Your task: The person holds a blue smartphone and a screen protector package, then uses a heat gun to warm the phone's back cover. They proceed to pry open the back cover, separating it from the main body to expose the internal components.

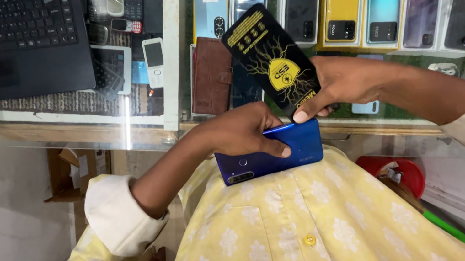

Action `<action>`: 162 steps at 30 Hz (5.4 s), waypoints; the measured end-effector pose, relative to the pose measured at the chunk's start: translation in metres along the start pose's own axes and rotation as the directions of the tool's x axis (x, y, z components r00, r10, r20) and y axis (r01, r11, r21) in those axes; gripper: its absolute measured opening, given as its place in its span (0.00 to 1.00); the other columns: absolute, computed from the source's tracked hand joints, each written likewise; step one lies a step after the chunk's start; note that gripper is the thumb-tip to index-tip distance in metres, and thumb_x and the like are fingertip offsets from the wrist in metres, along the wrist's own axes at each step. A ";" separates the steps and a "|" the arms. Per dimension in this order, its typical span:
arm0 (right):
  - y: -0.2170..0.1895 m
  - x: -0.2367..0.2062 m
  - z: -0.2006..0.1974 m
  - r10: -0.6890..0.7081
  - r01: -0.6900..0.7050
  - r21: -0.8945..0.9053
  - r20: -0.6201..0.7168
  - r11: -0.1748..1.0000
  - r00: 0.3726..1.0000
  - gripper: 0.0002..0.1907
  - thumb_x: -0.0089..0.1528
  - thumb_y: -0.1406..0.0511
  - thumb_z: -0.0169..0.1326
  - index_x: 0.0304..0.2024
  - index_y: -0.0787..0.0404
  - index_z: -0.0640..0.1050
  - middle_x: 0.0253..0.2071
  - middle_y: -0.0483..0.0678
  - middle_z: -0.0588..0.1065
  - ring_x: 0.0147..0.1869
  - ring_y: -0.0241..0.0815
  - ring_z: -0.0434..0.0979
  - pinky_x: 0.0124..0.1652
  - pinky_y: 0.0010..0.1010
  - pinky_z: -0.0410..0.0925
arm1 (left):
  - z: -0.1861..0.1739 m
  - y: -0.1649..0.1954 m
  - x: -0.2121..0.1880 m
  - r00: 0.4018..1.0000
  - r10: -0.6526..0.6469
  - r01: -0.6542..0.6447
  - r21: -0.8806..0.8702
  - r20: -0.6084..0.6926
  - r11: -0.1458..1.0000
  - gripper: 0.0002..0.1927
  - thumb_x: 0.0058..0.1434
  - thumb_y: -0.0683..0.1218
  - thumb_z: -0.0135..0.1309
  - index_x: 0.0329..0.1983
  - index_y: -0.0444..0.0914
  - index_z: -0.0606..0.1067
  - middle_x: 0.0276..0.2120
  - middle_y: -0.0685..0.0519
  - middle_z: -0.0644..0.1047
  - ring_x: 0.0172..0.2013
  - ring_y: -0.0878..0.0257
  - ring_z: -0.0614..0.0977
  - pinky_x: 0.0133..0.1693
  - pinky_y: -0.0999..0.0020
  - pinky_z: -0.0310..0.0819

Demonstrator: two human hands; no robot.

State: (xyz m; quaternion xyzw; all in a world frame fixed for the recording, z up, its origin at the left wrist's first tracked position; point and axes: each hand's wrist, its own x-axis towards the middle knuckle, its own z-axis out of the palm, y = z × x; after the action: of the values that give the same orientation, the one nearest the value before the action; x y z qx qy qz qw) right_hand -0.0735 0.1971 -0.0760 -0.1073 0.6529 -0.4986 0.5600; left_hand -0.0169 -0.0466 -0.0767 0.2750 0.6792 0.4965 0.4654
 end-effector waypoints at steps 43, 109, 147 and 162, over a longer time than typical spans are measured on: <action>-0.002 0.002 0.019 -0.167 0.147 -0.128 -0.169 0.981 0.971 0.25 0.50 0.63 0.70 0.47 0.67 0.80 0.41 0.46 0.82 0.44 0.34 0.79 0.45 0.28 0.73 | 0.007 -0.009 -0.008 0.996 -0.065 0.055 -0.149 -0.063 0.987 0.17 0.55 0.53 0.65 0.36 0.35 0.83 0.25 0.53 0.82 0.25 0.70 0.78 0.30 0.68 0.72; 0.033 -0.010 0.015 -0.102 0.108 0.020 -0.213 0.994 0.972 0.19 0.49 0.59 0.71 0.35 0.62 0.80 0.26 0.39 0.76 0.27 0.30 0.73 0.25 0.25 0.66 | 0.008 -0.001 -0.006 0.993 -0.103 0.104 0.016 -0.053 0.994 0.17 0.53 0.54 0.65 0.39 0.38 0.84 0.26 0.50 0.84 0.26 0.65 0.83 0.32 0.65 0.76; 0.029 -0.002 0.022 -0.005 -0.009 -0.105 -0.130 0.994 0.991 0.21 0.49 0.53 0.71 0.26 0.64 0.80 0.17 0.41 0.70 0.22 0.32 0.68 0.22 0.27 0.59 | 0.016 -0.012 0.000 0.987 -0.155 0.154 0.033 0.028 0.987 0.21 0.54 0.58 0.63 0.44 0.40 0.83 0.34 0.51 0.85 0.34 0.64 0.85 0.40 0.66 0.77; 0.018 0.005 0.031 0.057 -0.082 -0.178 -0.143 0.981 0.988 0.24 0.49 0.55 0.71 0.21 0.70 0.78 0.15 0.45 0.69 0.19 0.36 0.67 0.20 0.32 0.56 | 0.019 -0.010 -0.001 0.955 -0.293 0.286 0.122 0.047 0.950 0.30 0.51 0.69 0.57 0.52 0.49 0.80 0.40 0.55 0.84 0.40 0.63 0.83 0.42 0.66 0.74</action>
State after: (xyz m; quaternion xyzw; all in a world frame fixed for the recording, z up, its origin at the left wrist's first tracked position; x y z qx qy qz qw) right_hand -0.0418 0.1856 -0.0893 -0.1010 0.7363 -0.4227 0.5186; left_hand 0.0017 -0.0428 -0.0868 0.2143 0.7239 0.3741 0.5386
